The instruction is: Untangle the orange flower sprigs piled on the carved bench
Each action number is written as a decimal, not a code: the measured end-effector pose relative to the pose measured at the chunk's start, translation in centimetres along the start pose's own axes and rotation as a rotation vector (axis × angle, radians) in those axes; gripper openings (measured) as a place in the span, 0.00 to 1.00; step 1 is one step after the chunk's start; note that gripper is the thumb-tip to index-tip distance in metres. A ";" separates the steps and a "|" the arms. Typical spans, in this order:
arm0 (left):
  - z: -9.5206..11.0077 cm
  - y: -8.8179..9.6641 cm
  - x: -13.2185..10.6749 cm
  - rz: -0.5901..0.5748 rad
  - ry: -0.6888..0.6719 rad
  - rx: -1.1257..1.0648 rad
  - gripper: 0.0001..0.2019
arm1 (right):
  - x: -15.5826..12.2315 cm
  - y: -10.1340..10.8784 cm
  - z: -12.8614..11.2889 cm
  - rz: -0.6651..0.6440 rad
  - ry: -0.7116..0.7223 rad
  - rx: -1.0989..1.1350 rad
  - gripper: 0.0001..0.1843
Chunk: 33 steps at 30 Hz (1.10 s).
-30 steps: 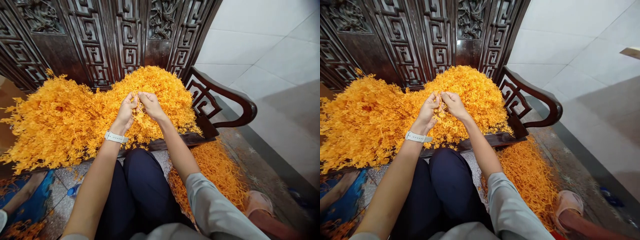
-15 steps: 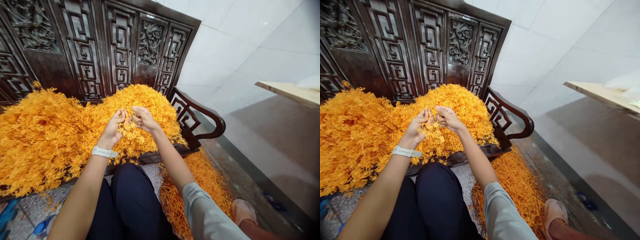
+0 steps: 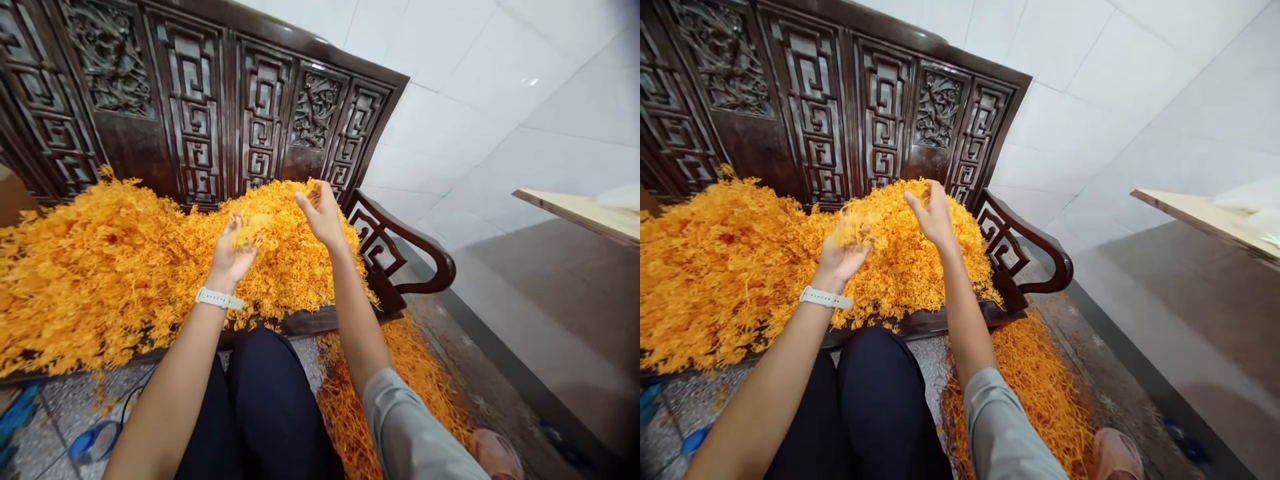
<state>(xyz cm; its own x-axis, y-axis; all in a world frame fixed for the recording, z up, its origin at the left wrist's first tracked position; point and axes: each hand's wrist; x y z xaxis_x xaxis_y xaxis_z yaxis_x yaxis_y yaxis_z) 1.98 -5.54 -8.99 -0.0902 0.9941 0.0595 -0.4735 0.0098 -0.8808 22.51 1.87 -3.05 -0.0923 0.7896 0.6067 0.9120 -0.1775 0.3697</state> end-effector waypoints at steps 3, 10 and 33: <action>0.1 0.4 0.2 -0.009 -0.029 0.064 0.09 | 0.1 -0.1 1.9 -0.075 0.047 -0.333 0.49; -1.2 0.1 0.2 -0.053 -0.039 0.236 0.11 | -3.7 -2.7 1.2 -0.255 0.108 0.153 0.25; 0.6 0.2 0.3 0.027 -0.095 0.025 0.13 | -2.5 -4.4 6.4 -0.045 -0.209 -0.023 0.55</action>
Point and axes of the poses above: each hand's wrist, its own x-axis towards the middle knuckle, its own y-axis out of the back of the hand, z = x × y
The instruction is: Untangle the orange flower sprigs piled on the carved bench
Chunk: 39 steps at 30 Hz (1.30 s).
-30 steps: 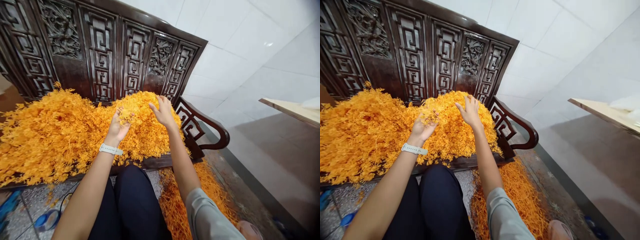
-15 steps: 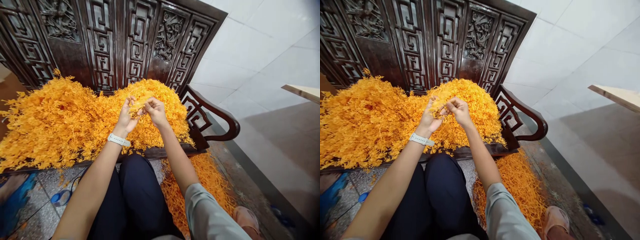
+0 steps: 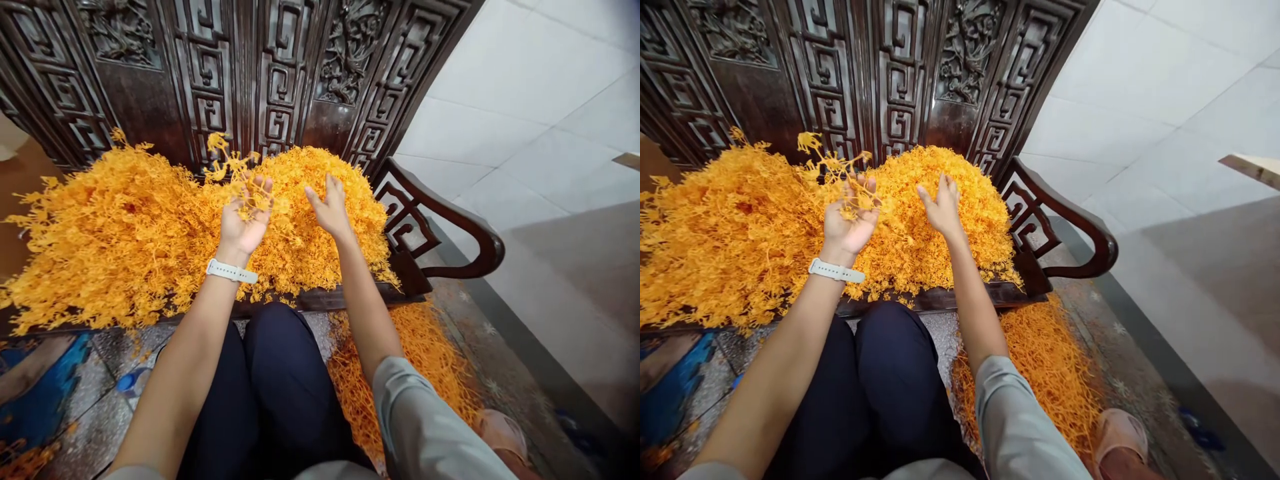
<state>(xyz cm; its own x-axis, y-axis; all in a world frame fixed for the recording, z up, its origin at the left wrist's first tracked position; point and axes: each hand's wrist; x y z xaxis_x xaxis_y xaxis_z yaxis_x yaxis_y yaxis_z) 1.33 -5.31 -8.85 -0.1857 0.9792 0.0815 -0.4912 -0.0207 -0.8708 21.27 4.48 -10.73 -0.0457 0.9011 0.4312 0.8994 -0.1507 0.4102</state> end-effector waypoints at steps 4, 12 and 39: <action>-0.5 -0.2 0.1 -0.052 -0.056 0.100 0.14 | -3.4 0.2 -1.8 -0.067 0.167 0.173 0.38; -1.5 0.0 -0.3 -0.125 0.014 0.387 0.14 | -5.0 -1.4 -4.8 -0.089 0.167 0.438 0.21; -3.4 0.7 -0.3 -0.392 -0.201 1.196 0.14 | -1.6 -2.3 -5.3 -0.052 0.043 0.511 0.34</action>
Point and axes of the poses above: each hand's wrist, its own x-axis towards the middle knuckle, its own y-axis out of the back of the hand, z = x × y
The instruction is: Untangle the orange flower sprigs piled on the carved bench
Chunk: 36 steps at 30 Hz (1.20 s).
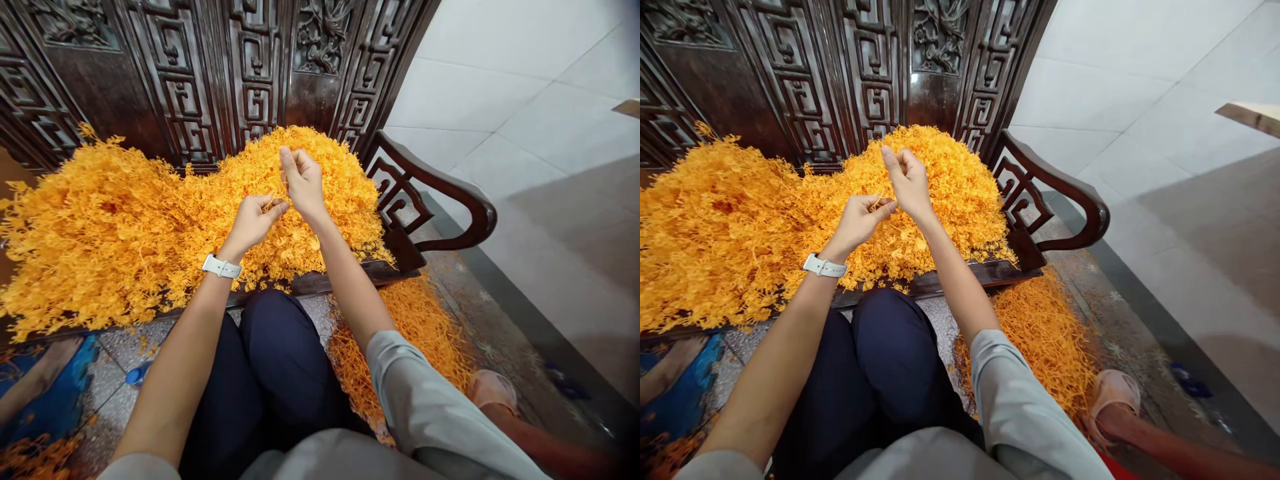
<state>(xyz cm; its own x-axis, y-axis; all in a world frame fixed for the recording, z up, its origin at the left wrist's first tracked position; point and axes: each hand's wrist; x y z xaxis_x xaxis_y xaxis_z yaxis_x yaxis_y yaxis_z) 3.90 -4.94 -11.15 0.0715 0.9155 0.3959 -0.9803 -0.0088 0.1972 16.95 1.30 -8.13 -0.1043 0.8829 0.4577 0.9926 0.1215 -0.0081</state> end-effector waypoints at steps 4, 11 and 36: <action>-0.3 -0.4 0.3 0.184 0.032 -0.164 0.07 | -0.2 0.0 0.2 -0.065 -0.005 -0.002 0.34; -0.1 -2.6 0.2 0.243 0.016 -0.295 0.12 | -0.9 -1.4 3.3 0.174 -0.085 0.152 0.38; 0.1 -2.9 0.4 0.387 0.096 -0.414 0.07 | -2.0 -0.5 1.1 0.075 0.072 -0.089 0.31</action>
Point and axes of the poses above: each hand's wrist, its own x-axis towards the middle knuckle, its own y-axis out of the back of the hand, z = x × y
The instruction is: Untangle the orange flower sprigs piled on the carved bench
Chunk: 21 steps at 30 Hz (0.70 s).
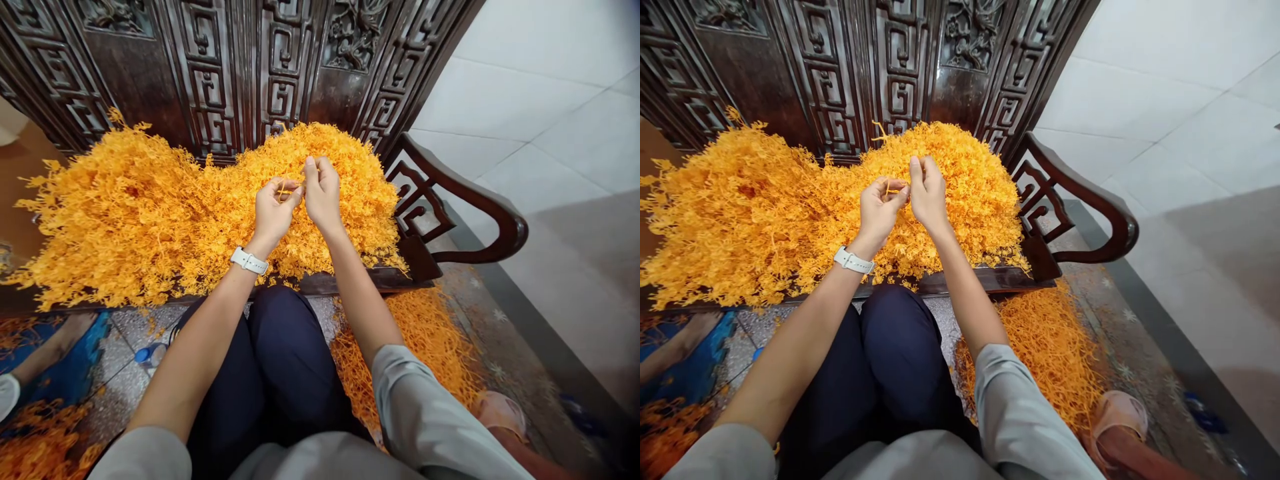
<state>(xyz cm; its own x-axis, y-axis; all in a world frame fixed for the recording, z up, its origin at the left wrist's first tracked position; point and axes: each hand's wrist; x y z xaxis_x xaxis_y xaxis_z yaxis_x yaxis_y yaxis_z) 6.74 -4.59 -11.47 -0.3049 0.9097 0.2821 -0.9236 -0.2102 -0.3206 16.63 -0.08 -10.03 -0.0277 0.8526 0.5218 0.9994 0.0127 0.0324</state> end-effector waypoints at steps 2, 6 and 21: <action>0.3 0.1 0.0 0.002 0.033 -0.042 0.08 | 0.1 -0.1 0.1 -0.002 -0.025 0.011 0.32; 1.0 0.3 -0.1 -0.087 0.092 -0.183 0.07 | 0.1 0.0 -0.3 -0.024 -0.032 0.021 0.31; 1.5 0.9 -0.2 -0.172 0.313 -0.329 0.08 | 0.2 -0.3 -0.2 -0.138 -0.079 0.105 0.35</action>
<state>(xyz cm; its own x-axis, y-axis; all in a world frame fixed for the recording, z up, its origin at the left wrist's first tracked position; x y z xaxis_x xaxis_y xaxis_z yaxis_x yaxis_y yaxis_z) 5.64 -5.52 -10.45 -0.0225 0.9960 0.0864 -0.8167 0.0316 -0.5763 16.32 -0.08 -9.75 -0.1672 0.8773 0.4498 0.9830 0.1833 0.0080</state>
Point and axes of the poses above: each hand's wrist, its own x-axis towards the middle knuckle, its own y-axis out of the back of the hand, z = x × y
